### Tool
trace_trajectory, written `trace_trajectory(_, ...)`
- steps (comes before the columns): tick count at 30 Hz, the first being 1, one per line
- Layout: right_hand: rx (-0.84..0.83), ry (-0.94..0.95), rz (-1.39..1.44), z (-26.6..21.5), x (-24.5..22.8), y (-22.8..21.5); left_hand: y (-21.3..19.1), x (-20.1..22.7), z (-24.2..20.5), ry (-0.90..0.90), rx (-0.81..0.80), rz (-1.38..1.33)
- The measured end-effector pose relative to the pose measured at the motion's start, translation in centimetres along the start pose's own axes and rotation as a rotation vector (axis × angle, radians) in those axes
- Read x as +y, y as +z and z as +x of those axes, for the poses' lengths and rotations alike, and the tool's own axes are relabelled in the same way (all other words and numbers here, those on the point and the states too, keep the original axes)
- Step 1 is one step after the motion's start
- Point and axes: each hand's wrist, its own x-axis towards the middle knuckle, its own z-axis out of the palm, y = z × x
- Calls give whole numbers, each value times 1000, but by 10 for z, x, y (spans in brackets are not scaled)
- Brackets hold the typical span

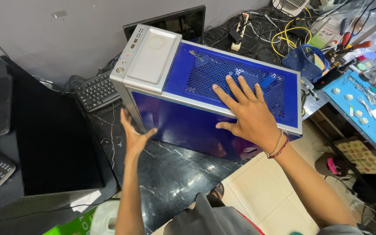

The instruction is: The person cleans the exterior of a computer case side panel using a cloth and spray bottle. They then place the panel on a workbench, flip it to reveal a blue interior, and attach it to the main computer chassis. Finally, they connect several cables to the back of the assembled computer case.

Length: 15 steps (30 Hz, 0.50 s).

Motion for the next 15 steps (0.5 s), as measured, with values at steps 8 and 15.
trace_trajectory(8,-22,22,25,0,-1,-1,-16,-8,36,-133,-251,251)
trace_trajectory(15,-29,10,50,-1,-1,-3,-19,-19,33,-17,-231,287)
